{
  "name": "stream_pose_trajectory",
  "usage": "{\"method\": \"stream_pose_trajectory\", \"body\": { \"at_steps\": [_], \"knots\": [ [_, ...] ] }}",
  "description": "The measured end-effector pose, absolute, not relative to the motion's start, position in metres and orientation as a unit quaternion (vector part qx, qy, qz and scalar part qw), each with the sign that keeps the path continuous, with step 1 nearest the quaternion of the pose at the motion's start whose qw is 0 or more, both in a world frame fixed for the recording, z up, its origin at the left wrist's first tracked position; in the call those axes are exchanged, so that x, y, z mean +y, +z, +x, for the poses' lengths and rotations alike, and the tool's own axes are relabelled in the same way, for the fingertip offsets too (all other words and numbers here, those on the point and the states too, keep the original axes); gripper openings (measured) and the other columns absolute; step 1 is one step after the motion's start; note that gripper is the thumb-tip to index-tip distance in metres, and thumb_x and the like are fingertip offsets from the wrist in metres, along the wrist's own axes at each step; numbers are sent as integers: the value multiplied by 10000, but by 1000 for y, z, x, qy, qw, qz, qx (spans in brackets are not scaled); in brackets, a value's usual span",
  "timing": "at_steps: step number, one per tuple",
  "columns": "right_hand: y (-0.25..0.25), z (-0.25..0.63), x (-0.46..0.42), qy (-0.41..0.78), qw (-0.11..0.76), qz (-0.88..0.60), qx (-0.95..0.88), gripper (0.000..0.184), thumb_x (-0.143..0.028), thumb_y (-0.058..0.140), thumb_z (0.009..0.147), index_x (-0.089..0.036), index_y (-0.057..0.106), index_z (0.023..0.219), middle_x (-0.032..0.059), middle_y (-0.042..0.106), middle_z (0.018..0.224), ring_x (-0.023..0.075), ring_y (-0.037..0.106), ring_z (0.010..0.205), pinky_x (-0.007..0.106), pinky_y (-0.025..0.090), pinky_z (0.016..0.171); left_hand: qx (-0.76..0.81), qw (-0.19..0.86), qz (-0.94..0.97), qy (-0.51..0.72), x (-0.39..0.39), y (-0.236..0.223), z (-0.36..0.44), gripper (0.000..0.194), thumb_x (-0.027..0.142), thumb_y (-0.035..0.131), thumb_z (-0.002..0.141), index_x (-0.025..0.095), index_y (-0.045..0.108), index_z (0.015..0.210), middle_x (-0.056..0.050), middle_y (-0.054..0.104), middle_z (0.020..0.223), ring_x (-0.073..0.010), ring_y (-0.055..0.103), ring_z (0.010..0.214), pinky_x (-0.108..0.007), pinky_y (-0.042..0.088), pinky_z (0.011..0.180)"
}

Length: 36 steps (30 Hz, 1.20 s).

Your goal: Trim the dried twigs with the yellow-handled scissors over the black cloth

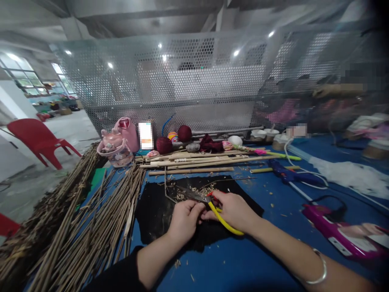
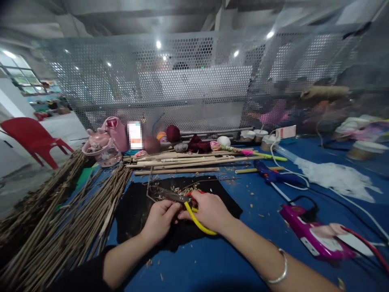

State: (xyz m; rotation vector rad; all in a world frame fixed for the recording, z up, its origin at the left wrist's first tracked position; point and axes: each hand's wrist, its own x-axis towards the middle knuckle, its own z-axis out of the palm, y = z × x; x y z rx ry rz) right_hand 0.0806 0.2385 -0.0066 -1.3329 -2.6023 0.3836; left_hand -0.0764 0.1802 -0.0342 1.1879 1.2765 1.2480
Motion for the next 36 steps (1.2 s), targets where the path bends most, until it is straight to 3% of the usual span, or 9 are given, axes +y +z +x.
{"method": "stream_pose_trajectory", "body": {
  "at_steps": [7, 12, 22, 28, 36],
  "knots": [
    [3, 82, 233, 169, 120, -400, -893, 494, -545, 661, 567, -213, 518, 902, 52, 616, 875, 220, 579, 782, 263, 365, 618, 515, 485, 472, 526, 178, -32, -76, 224, 341, 533, 731, 145, 611, 657, -29, 593, 602, -112, 527, 506, -201, 411, 445],
    [0, 80, 230, 150, 134, -426, -882, 442, -572, 598, 633, -221, 524, 891, 43, 630, 811, 221, 592, 743, 256, 354, 586, 518, 412, 530, 530, 174, -21, -81, 210, 308, 538, 732, 149, 620, 623, -13, 568, 543, -102, 493, 479, -201, 397, 458],
    [6, 85, 233, 215, 221, -413, -857, 373, -538, 551, 701, -209, 525, 875, 19, 625, 738, 148, 549, 636, 213, 338, 542, 498, 431, 484, 576, 180, -8, -64, 329, 401, 539, 734, 131, 620, 903, -45, 627, 736, -114, 528, 555, -208, 426, 477],
    [-4, 84, 235, 252, 223, -407, -849, 398, -556, 562, 683, -186, 549, 831, 14, 607, 695, 128, 515, 594, 203, 327, 519, 533, 331, 549, 551, 176, -21, -71, 335, 417, 480, 775, 124, 637, 737, -22, 575, 622, -100, 484, 542, -195, 390, 498],
    [-7, 78, 233, 231, 193, -433, -850, 383, -562, 566, 670, -187, 568, 747, 19, 609, 679, 138, 527, 600, 207, 323, 513, 513, 384, 517, 568, 174, -24, -71, 299, 408, 472, 779, 134, 587, 739, 0, 541, 603, -90, 474, 515, -189, 404, 474]
  ]
}}
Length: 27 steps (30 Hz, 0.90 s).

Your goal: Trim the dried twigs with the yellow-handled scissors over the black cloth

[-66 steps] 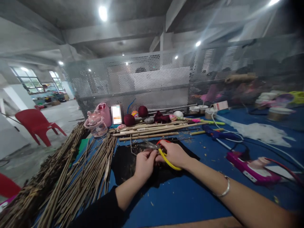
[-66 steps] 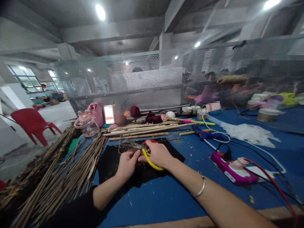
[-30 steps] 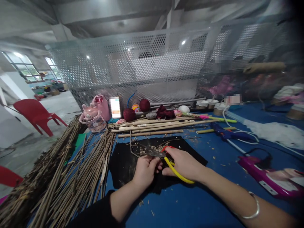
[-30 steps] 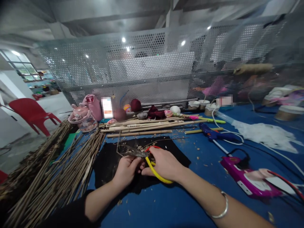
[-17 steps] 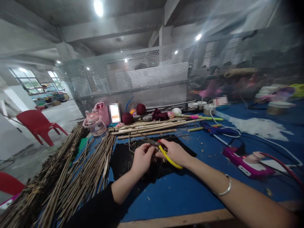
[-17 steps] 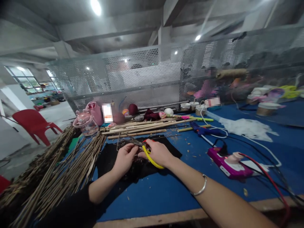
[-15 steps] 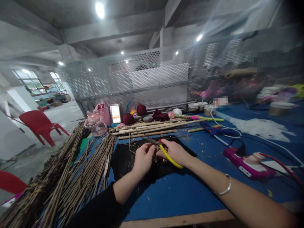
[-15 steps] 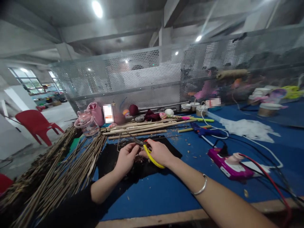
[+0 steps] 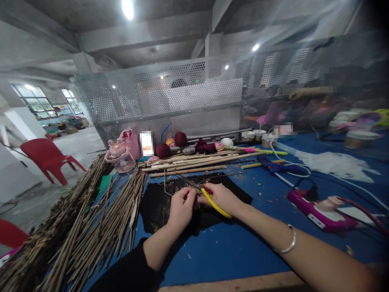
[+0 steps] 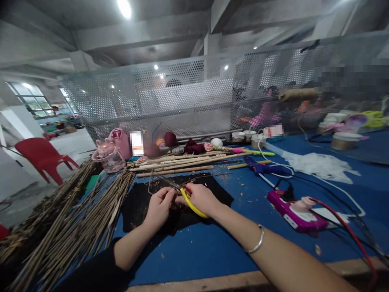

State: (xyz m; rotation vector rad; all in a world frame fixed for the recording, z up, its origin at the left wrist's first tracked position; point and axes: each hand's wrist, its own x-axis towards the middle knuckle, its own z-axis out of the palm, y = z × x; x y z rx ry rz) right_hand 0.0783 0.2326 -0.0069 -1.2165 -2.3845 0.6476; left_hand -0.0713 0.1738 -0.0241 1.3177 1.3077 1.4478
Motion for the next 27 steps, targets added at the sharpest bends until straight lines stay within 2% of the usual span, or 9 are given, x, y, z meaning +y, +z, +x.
{"method": "stream_pose_trajectory", "body": {
  "at_steps": [7, 11, 19, 24, 27],
  "knots": [
    [0, 77, 224, 198, 194, -401, -873, 424, -496, 609, 664, -211, 514, 964, 45, 624, 861, 181, 580, 756, 235, 374, 625, 497, 398, 508, 580, 174, -22, -73, 243, 360, 483, 773, 135, 570, 753, -9, 565, 642, -95, 503, 541, -183, 405, 471],
    [-1, 76, 221, 191, 210, -396, -873, 406, -481, 621, 663, -207, 514, 943, 55, 622, 870, 188, 580, 774, 243, 380, 637, 487, 398, 519, 579, 172, -20, -73, 240, 348, 465, 788, 140, 577, 829, -4, 567, 655, -85, 485, 532, -171, 386, 456],
    [-3, 77, 229, 159, 177, -435, -868, 356, -543, 565, 684, -211, 563, 814, 29, 633, 718, 148, 551, 605, 218, 326, 530, 505, 384, 513, 579, 171, -22, -75, 265, 381, 453, 793, 148, 529, 691, 9, 539, 608, -83, 468, 509, -181, 388, 463],
    [-4, 77, 231, 149, 159, -435, -874, 339, -535, 496, 742, -202, 552, 754, 28, 622, 689, 138, 536, 590, 214, 309, 519, 509, 378, 509, 583, 171, -18, -77, 269, 383, 437, 798, 160, 493, 658, 18, 513, 573, -88, 469, 500, -183, 377, 453],
    [-3, 77, 229, 132, 153, -430, -880, 320, -514, 509, 741, -205, 539, 816, 28, 620, 713, 150, 549, 615, 219, 311, 530, 513, 370, 506, 586, 172, -18, -78, 247, 356, 434, 796, 161, 487, 653, 16, 509, 575, -94, 483, 513, -184, 374, 455]
  ]
}}
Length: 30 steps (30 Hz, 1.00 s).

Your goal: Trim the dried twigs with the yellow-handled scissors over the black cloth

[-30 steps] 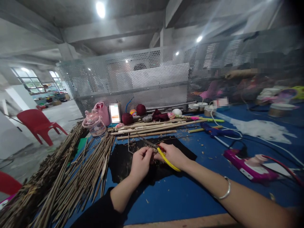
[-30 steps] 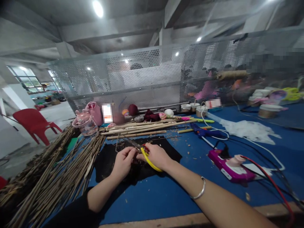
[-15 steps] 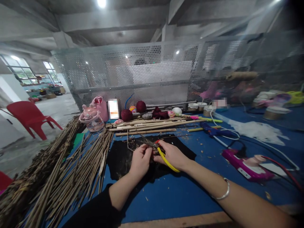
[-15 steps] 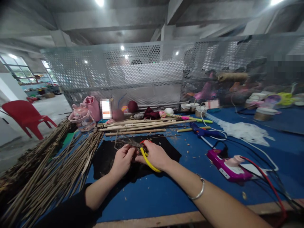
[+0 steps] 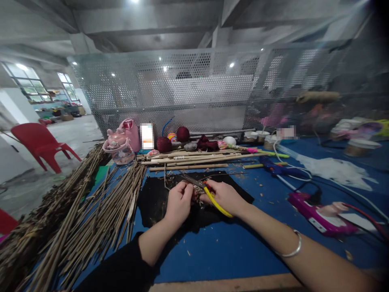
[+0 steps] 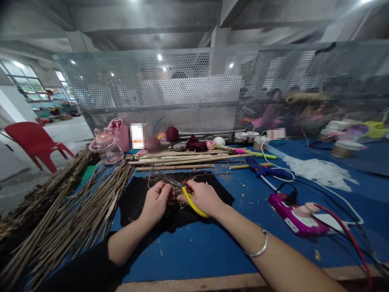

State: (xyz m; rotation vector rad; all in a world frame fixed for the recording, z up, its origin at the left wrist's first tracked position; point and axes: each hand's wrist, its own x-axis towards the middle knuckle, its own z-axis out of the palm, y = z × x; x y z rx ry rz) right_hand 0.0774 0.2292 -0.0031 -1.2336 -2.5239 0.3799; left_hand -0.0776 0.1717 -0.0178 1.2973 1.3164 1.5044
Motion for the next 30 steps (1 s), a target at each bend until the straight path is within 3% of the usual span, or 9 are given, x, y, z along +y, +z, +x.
{"method": "stream_pose_trajectory", "body": {
  "at_steps": [5, 14, 30],
  "knots": [
    [-2, 77, 225, 137, 169, -415, -884, 378, -476, 583, 697, -214, 505, 958, 43, 616, 849, 179, 573, 744, 235, 347, 601, 512, 347, 521, 589, 172, -21, -79, 200, 298, 438, 784, 153, 505, 663, 19, 496, 574, -85, 470, 513, -186, 379, 496],
    [-6, 76, 226, 174, 172, -416, -876, 305, -500, 530, 730, -202, 501, 787, -3, 563, 640, 120, 471, 544, 215, 301, 509, 516, 334, 527, 587, 170, -19, -79, 239, 335, 430, 792, 161, 475, 635, 23, 475, 555, -82, 445, 493, -182, 357, 467],
    [-2, 81, 230, 236, 172, -378, -879, 304, -490, 534, 713, -198, 525, 796, -18, 561, 662, 102, 452, 565, 197, 317, 521, 491, 383, 517, 587, 171, -15, -83, 242, 371, 437, 799, 165, 484, 681, 18, 506, 581, -85, 493, 494, -181, 405, 455]
  ]
}}
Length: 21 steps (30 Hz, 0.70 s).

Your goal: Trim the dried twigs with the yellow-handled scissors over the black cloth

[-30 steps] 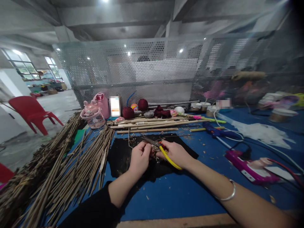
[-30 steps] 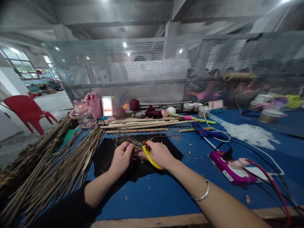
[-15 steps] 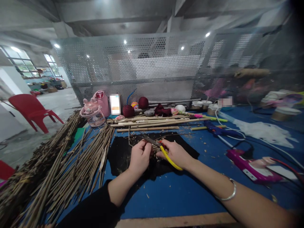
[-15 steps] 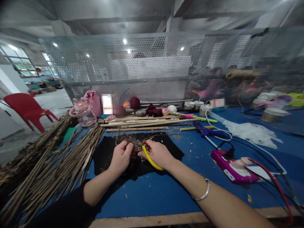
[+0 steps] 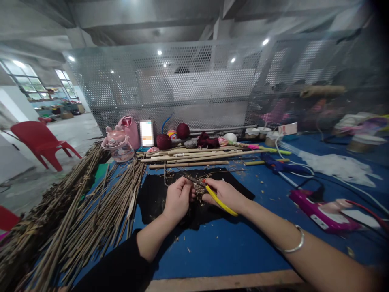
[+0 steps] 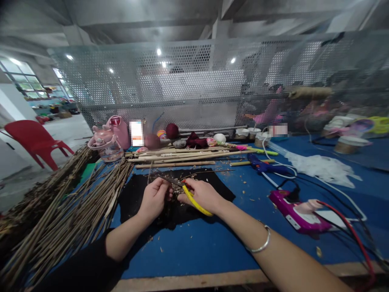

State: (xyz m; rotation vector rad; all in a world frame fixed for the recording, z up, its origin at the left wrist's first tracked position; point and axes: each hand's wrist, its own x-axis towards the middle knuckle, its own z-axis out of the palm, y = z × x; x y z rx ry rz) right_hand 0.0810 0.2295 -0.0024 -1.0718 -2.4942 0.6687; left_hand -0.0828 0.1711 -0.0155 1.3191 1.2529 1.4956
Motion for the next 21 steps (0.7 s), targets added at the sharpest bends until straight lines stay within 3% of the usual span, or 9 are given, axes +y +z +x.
{"method": "stream_pose_trajectory", "body": {
  "at_steps": [8, 13, 17, 21],
  "knots": [
    [-5, 82, 235, 253, 158, -395, -869, 325, -500, 553, 696, -177, 563, 723, -12, 563, 631, 104, 460, 556, 192, 311, 490, 509, 352, 527, 582, 171, -15, -83, 280, 395, 436, 794, 167, 480, 639, 16, 508, 570, -89, 479, 485, -192, 384, 459],
    [-3, 93, 257, 154, 171, -456, -860, 334, -525, 577, 644, -202, 559, 727, -13, 568, 633, 108, 445, 541, 200, 292, 485, 553, 286, 553, 554, 168, -12, -85, 316, 339, 444, 778, 160, 481, 520, 26, 470, 474, -84, 439, 466, -192, 348, 481],
    [-7, 109, 290, 60, 184, -554, -810, 230, -417, 569, 651, -208, 519, 734, 8, 590, 684, 137, 494, 596, 211, 284, 496, 582, 291, 542, 531, 168, -10, -84, 385, 391, 458, 769, 163, 440, 459, 30, 437, 419, -82, 424, 432, -197, 329, 468],
    [-13, 116, 311, 31, 142, -611, -778, 109, -290, 476, 699, -214, 521, 763, 45, 623, 744, 176, 550, 661, 227, 263, 485, 580, 309, 545, 521, 169, -12, -82, 403, 458, 457, 766, 166, 443, 490, 31, 457, 430, -79, 431, 414, -195, 324, 452]
  ]
}}
